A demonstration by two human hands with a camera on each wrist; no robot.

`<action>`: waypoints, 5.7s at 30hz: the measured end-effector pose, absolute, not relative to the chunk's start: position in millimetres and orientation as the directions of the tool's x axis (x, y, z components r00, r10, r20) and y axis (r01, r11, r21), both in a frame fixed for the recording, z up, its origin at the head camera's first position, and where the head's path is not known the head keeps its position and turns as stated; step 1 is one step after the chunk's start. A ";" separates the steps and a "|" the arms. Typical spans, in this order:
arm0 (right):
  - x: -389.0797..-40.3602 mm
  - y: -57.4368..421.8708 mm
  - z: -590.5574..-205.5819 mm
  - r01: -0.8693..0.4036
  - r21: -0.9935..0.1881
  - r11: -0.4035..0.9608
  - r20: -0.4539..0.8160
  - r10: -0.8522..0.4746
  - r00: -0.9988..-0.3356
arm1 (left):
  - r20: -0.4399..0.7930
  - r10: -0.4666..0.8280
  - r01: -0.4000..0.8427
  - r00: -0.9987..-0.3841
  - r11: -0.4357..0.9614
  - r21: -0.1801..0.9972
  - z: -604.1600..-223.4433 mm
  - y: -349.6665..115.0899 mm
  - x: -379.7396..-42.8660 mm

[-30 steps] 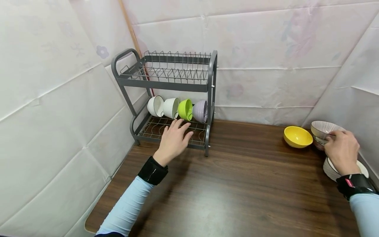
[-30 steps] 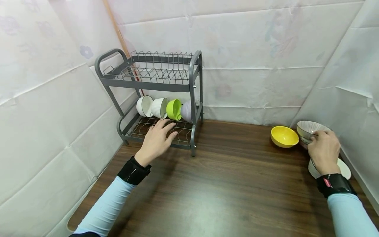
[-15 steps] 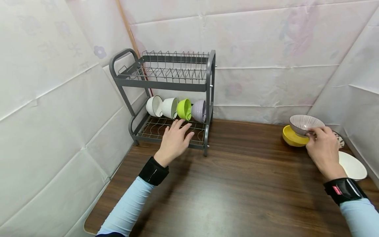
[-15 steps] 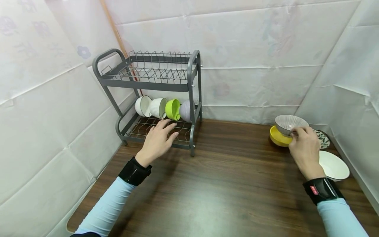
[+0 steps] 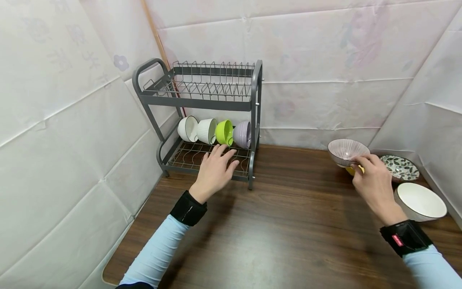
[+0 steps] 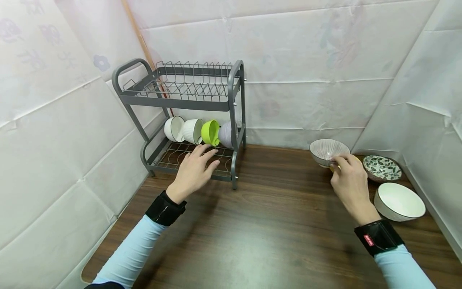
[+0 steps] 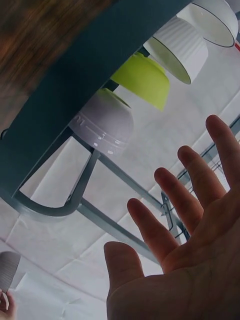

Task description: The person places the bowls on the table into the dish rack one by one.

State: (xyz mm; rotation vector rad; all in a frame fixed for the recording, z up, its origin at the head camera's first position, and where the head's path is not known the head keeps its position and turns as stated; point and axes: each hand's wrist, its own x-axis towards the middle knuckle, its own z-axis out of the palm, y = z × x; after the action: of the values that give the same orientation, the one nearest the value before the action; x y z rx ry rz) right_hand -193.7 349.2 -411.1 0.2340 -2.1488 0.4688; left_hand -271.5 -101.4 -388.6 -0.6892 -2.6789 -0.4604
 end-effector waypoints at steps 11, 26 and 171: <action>-192.0 317.2 -416.8 -0.430 -0.221 0.875 0.835 -0.058 -0.548 | 0.406 0.435 0.548 -0.804 0.807 0.221 -382.3 -88.6 -264.9; -186.8 269.0 -434.3 -0.546 -0.197 0.815 0.828 -0.160 -0.538 | 0.405 0.482 0.599 -0.777 0.765 0.238 -377.7 -74.5 -254.3; -164.6 223.7 -444.6 -0.601 -0.356 0.716 0.750 -0.164 -0.641 | -0.062 0.791 0.612 -0.609 0.419 -0.670 -339.2 -232.7 -362.2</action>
State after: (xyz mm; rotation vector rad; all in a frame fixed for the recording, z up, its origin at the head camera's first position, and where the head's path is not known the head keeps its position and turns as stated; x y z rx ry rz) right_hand -164.6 223.7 -444.6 0.5777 -2.2005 0.7811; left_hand -362.2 -232.7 -339.2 -1.2233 -2.4128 0.9734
